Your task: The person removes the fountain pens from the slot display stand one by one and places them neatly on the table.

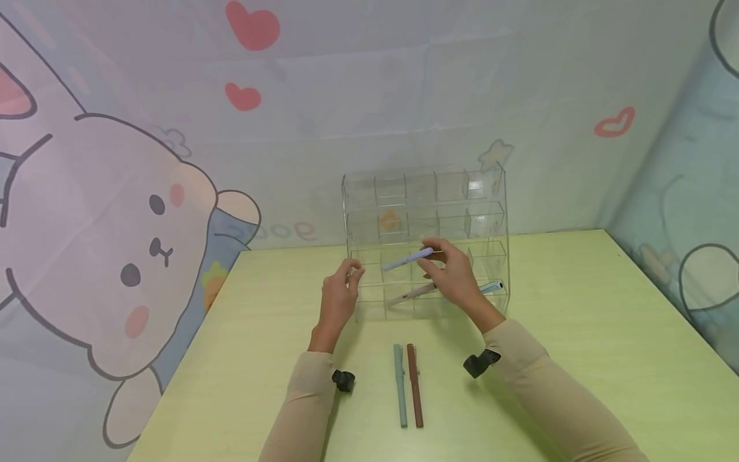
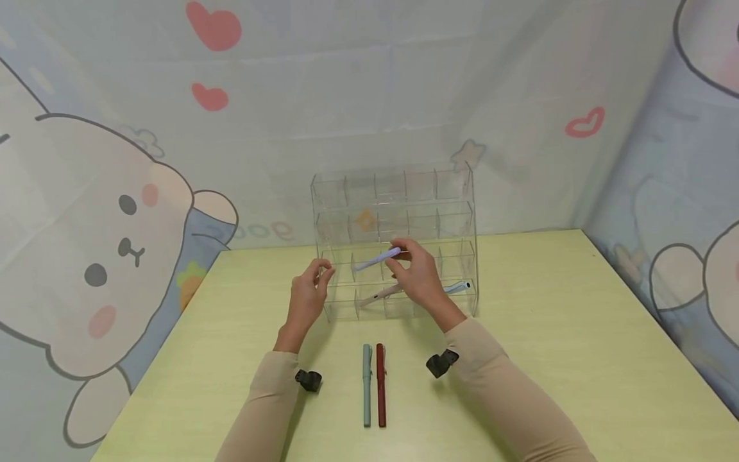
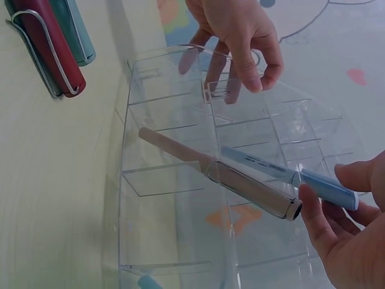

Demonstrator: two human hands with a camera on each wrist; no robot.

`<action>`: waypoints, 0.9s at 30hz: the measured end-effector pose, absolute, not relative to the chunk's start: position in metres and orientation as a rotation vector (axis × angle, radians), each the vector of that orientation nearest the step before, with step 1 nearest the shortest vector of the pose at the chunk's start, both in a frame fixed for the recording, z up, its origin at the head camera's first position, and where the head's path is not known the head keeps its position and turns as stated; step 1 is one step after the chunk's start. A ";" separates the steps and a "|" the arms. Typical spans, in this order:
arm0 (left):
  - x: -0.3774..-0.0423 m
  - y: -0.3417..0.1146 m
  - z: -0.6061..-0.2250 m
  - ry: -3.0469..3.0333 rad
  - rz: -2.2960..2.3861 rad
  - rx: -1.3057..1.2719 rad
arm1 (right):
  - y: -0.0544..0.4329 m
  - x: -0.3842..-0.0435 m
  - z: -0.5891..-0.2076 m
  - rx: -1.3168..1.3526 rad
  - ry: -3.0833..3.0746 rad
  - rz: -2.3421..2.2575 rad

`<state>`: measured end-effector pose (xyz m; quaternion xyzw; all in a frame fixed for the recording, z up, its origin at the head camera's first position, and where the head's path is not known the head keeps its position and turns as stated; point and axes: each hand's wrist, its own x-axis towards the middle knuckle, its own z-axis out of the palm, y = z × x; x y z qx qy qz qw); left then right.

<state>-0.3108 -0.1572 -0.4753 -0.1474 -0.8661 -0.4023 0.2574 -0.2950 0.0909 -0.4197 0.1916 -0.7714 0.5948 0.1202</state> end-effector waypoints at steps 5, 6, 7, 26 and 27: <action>-0.312 -0.157 -0.477 -2.345 -1.080 -0.404 | 0.090 -0.300 -0.427 0.526 -2.262 1.749; -0.312 -0.157 -0.478 -2.345 -1.082 -0.406 | 0.090 -0.300 -0.427 0.519 -2.266 1.745; -0.312 -0.157 -0.478 -2.346 -1.082 -0.407 | 0.090 -0.300 -0.427 0.509 -2.270 1.745; -0.312 -0.156 -0.479 -2.338 -1.088 -0.407 | 0.088 -0.302 -0.430 0.509 -2.232 1.738; -0.312 -0.156 -0.480 -2.343 -1.087 -0.404 | 0.089 -0.302 -0.430 0.512 -2.227 1.746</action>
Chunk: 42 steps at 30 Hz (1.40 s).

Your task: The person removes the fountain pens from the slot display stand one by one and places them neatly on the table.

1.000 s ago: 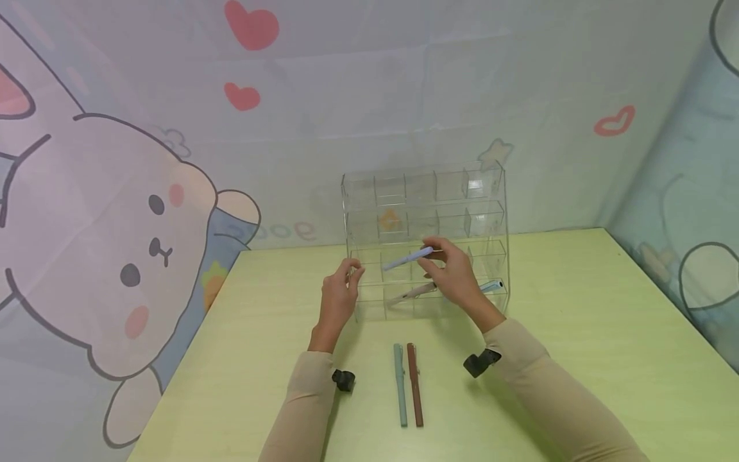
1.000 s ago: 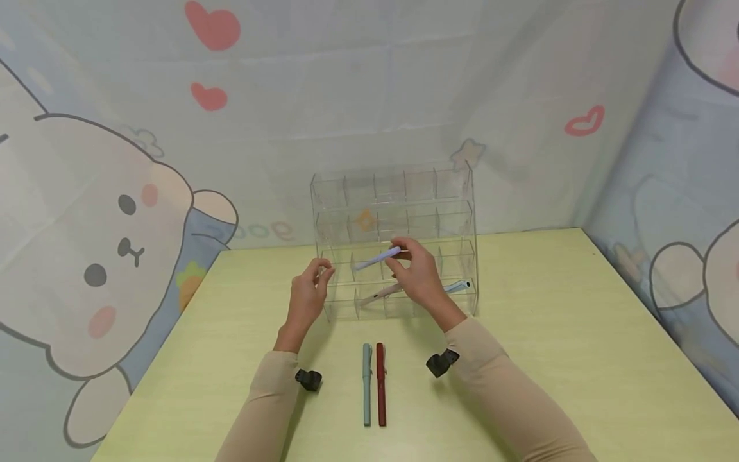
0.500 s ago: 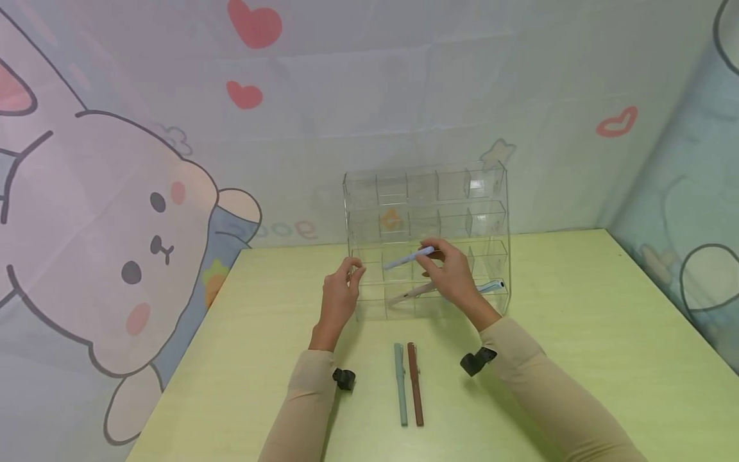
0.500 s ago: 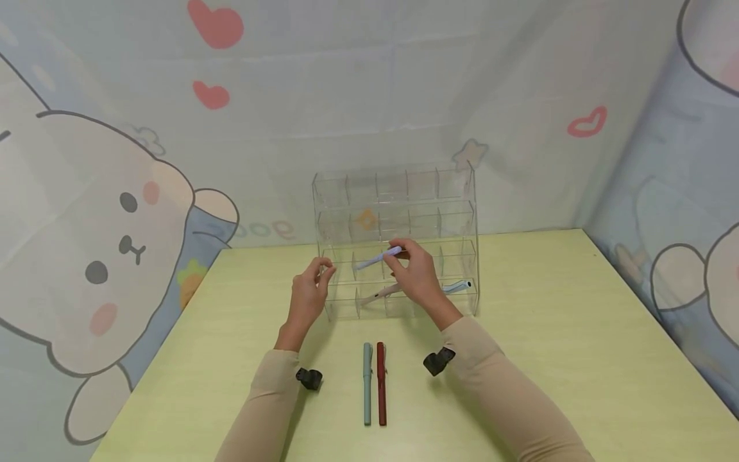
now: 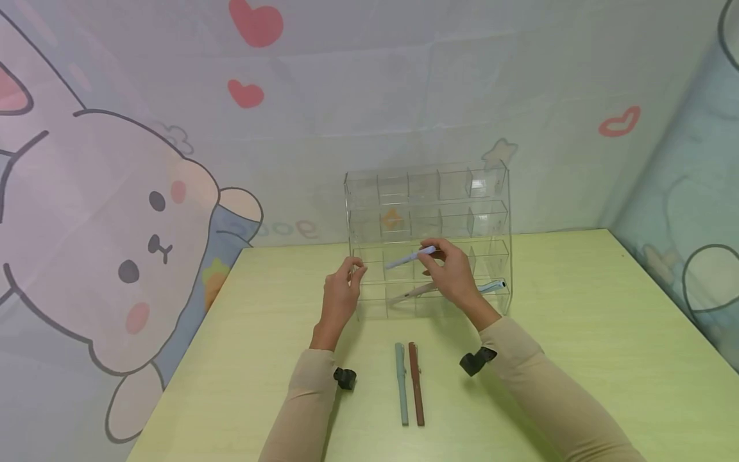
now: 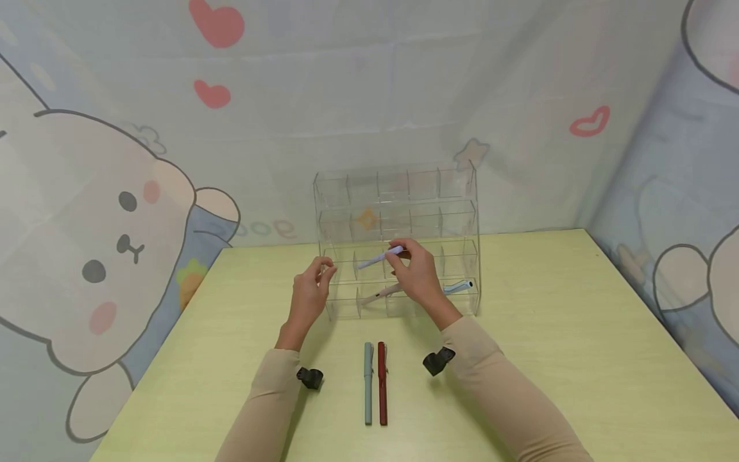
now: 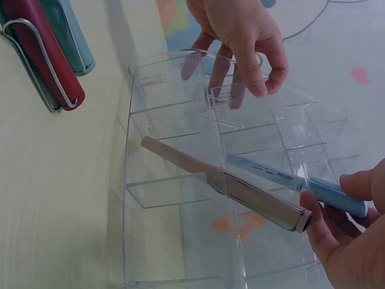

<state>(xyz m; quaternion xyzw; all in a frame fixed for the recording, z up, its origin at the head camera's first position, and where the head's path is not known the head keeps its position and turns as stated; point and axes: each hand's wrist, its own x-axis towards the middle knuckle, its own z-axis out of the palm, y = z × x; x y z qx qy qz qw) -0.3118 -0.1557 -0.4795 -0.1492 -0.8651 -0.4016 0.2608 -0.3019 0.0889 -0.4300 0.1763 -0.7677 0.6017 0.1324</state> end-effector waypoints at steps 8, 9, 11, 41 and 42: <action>-0.312 -0.156 -0.476 -2.341 -1.084 -0.415 | 0.096 -0.297 -0.423 0.504 -2.149 1.810; -0.312 -0.156 -0.475 -2.337 -1.088 -0.417 | 0.098 -0.297 -0.422 0.498 -2.135 1.821; -0.311 -0.156 -0.475 -2.333 -1.085 -0.419 | 0.100 -0.295 -0.420 0.478 -2.101 1.859; -0.312 -0.156 -0.477 -2.335 -1.086 -0.416 | 0.125 -0.285 -0.412 0.328 -1.428 2.398; -0.313 -0.157 -0.477 -2.337 -1.078 -0.416 | 0.125 -0.284 -0.411 0.334 -1.423 2.390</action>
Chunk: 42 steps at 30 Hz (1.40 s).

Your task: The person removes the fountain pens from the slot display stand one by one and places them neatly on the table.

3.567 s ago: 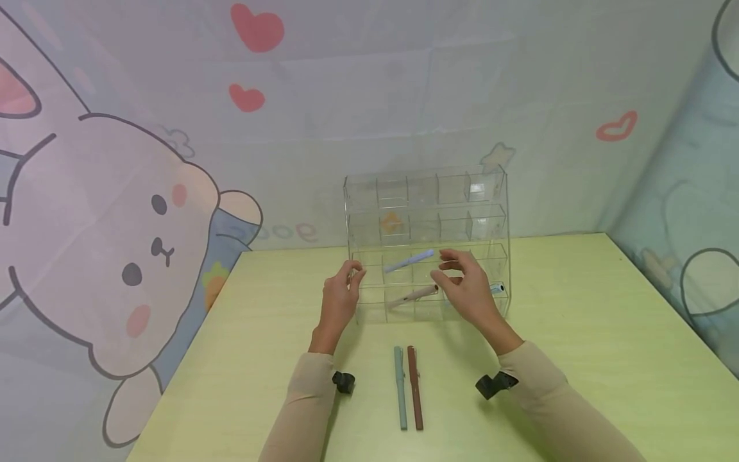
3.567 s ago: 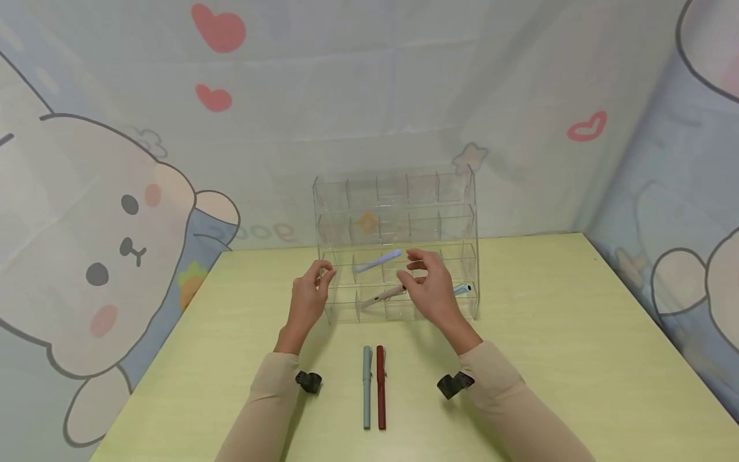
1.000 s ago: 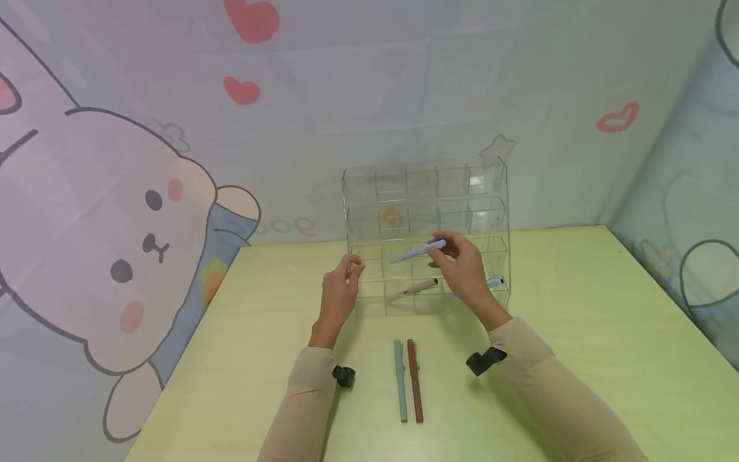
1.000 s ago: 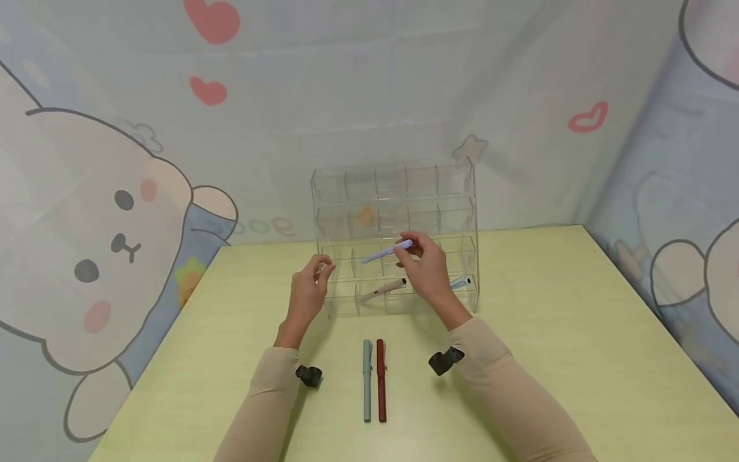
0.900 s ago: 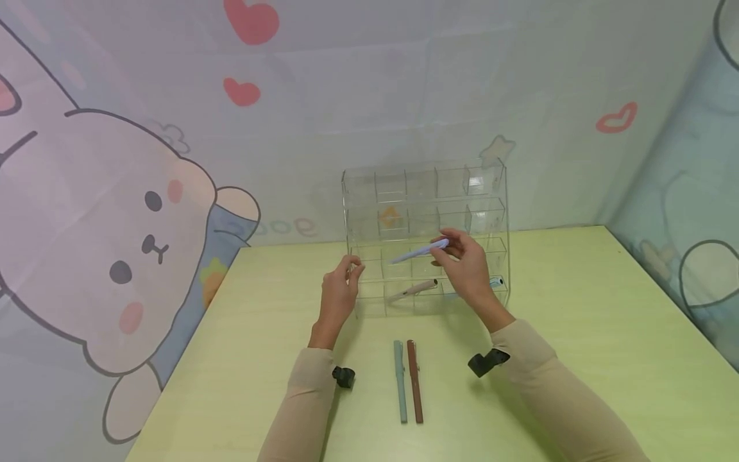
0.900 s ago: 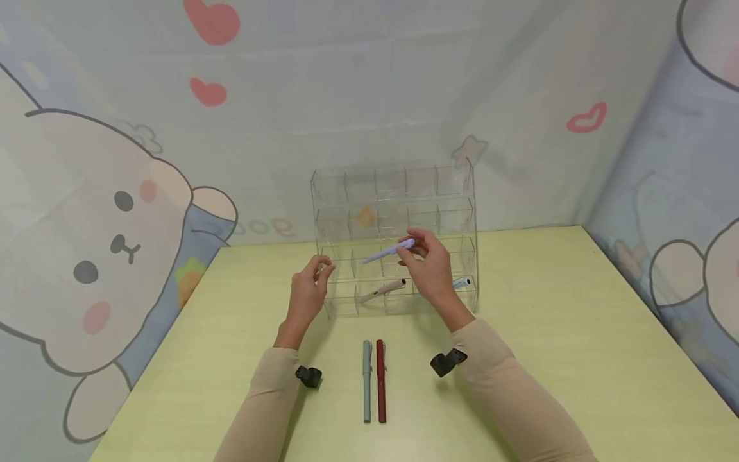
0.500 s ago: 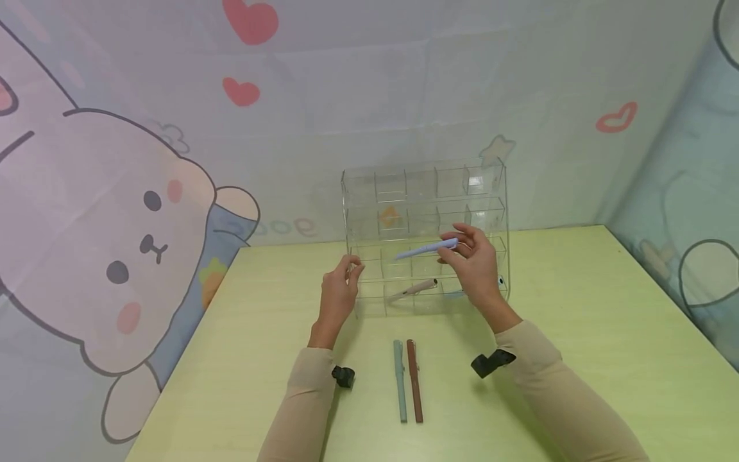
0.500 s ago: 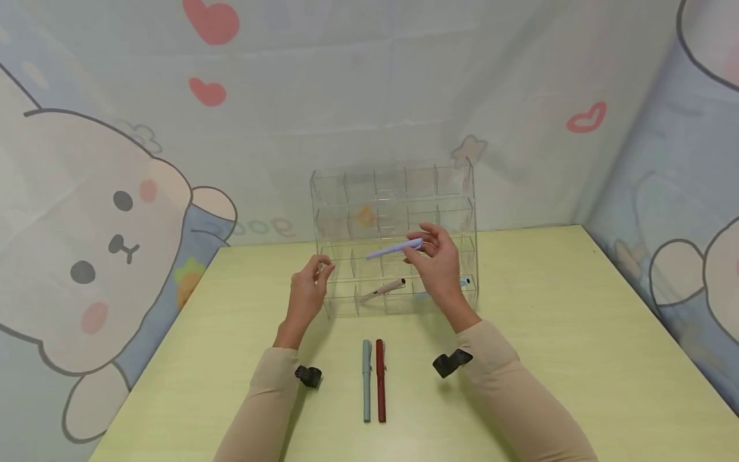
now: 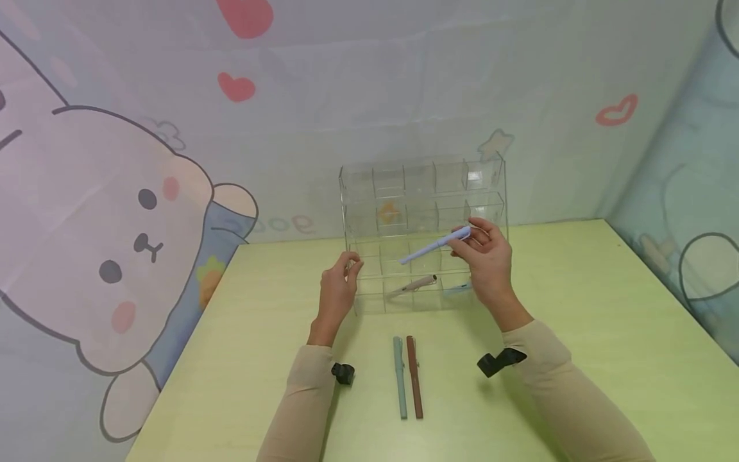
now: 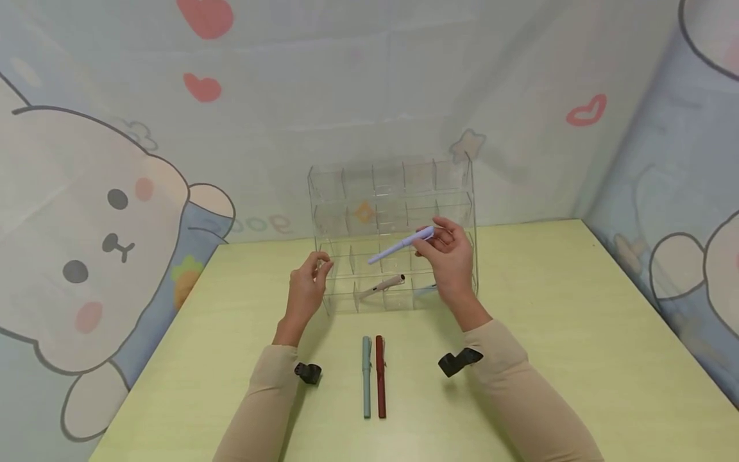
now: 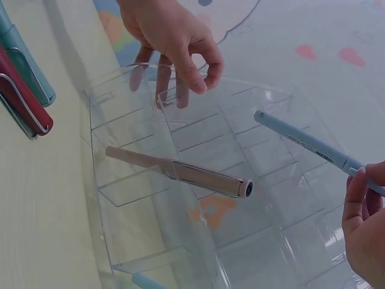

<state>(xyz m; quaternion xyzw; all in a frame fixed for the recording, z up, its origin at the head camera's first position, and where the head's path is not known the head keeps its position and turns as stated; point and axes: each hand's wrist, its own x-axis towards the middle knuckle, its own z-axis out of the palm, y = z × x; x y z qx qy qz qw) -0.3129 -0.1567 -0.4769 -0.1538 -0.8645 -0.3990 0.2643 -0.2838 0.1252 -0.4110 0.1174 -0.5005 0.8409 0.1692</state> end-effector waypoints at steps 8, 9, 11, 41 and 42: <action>-0.314 -0.157 -0.477 -2.334 -1.085 -0.405 | 0.132 -0.277 -0.410 0.389 -1.425 2.284; -0.313 -0.157 -0.477 -2.339 -1.092 -0.397 | 0.132 -0.277 -0.410 0.389 -1.432 2.271; -0.313 -0.157 -0.476 -2.350 -1.091 -0.392 | 0.134 -0.276 -0.412 0.386 -1.429 2.259; -0.309 -0.155 -0.473 -2.389 -1.079 -0.351 | 0.161 -0.251 -0.411 0.505 -1.491 2.221; -0.309 -0.155 -0.473 -2.387 -1.082 -0.357 | 0.162 -0.250 -0.411 0.516 -1.501 2.218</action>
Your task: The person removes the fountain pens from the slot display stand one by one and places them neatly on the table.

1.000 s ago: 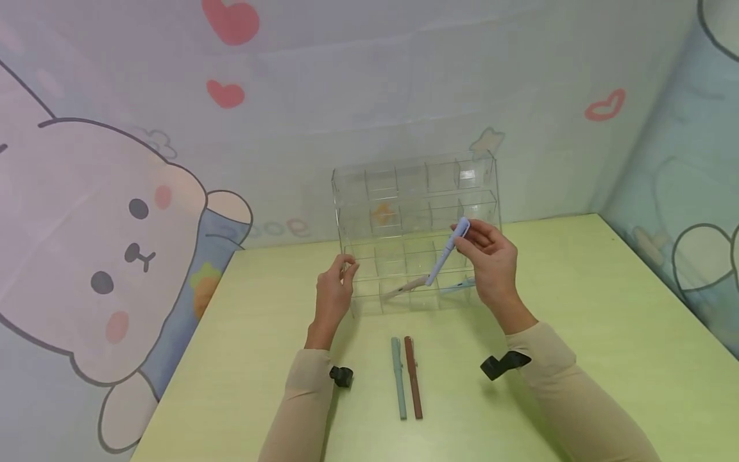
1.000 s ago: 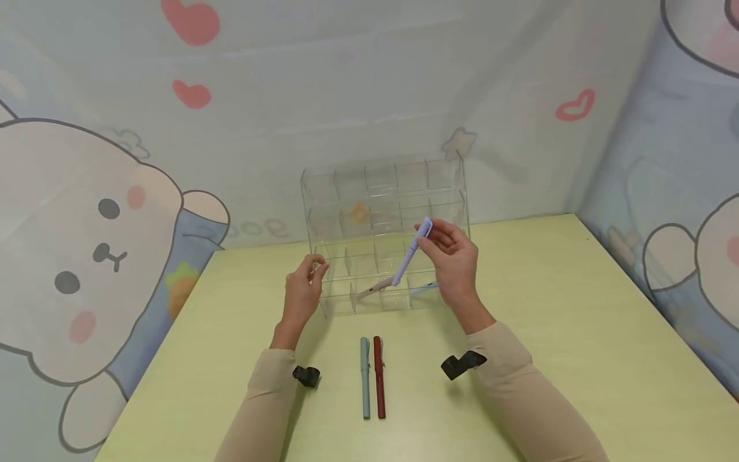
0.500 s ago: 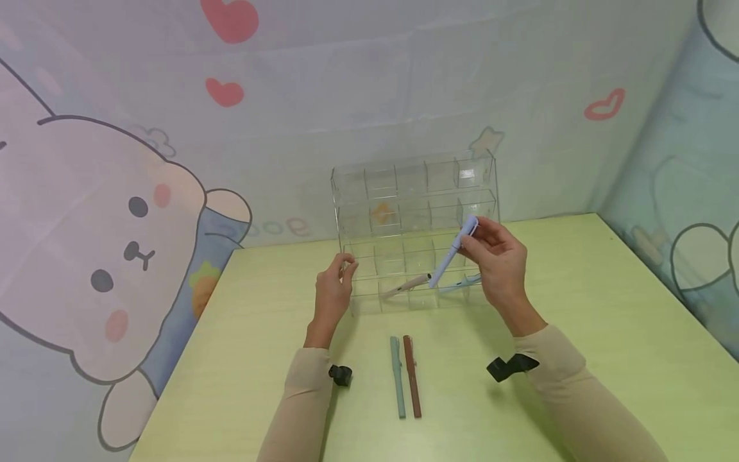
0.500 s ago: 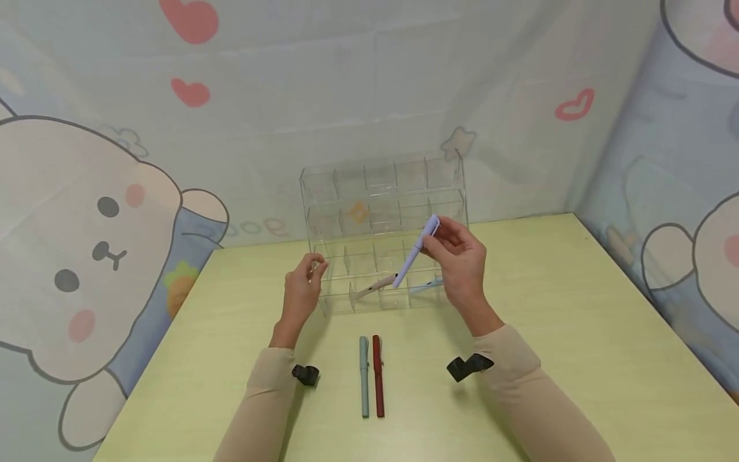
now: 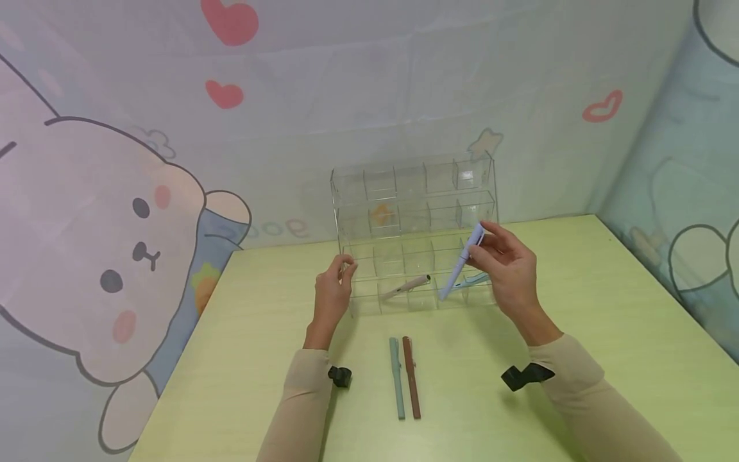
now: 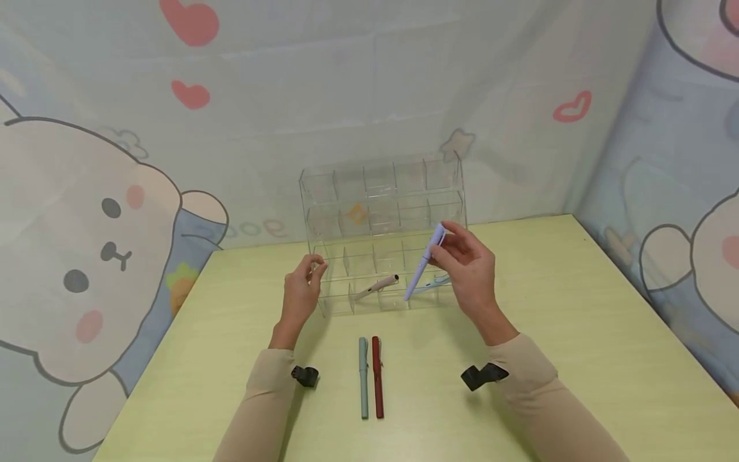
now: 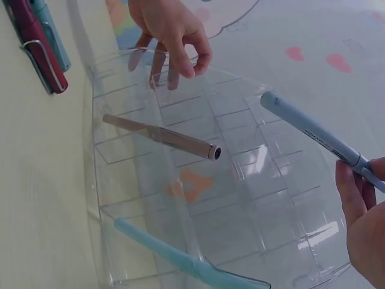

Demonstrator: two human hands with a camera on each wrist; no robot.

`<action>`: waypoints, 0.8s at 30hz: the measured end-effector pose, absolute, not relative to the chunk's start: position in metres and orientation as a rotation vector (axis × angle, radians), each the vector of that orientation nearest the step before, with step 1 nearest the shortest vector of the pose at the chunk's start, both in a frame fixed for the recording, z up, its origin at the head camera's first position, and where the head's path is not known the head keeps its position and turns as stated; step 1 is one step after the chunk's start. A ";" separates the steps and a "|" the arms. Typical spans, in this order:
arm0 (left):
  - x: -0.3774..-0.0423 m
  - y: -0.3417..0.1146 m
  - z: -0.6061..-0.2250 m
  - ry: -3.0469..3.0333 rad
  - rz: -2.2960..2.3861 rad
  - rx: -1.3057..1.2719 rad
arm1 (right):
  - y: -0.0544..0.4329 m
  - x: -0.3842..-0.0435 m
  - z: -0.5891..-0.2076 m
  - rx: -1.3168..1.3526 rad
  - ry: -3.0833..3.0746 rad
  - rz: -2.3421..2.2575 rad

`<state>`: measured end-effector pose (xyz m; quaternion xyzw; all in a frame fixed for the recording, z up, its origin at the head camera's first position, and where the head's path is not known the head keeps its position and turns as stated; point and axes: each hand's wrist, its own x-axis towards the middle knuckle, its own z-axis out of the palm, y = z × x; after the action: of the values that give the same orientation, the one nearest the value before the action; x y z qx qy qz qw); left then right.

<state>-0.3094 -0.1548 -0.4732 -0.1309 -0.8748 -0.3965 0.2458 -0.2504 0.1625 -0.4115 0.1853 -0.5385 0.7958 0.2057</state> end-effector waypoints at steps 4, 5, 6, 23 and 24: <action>-0.310 -0.155 -0.473 -2.387 -1.078 -0.361 | 0.167 -0.247 -0.415 0.518 -1.528 2.214; -0.310 -0.155 -0.473 -2.386 -1.078 -0.360 | 0.168 -0.247 -0.416 0.513 -1.531 2.214; -0.310 -0.155 -0.473 -2.386 -1.078 -0.358 | 0.168 -0.246 -0.416 0.506 -1.538 2.210; -0.310 -0.156 -0.474 -2.372 -1.099 -0.375 | 0.166 -0.244 -0.420 0.549 -1.633 2.238; -0.310 -0.156 -0.474 -2.370 -1.098 -0.374 | 0.166 -0.244 -0.420 0.554 -1.652 2.236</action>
<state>-0.3105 -0.1558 -0.4740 -0.1372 -0.8700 -0.4030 0.2488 -0.2435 0.1656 -0.4204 0.1930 -0.5759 0.7796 0.1527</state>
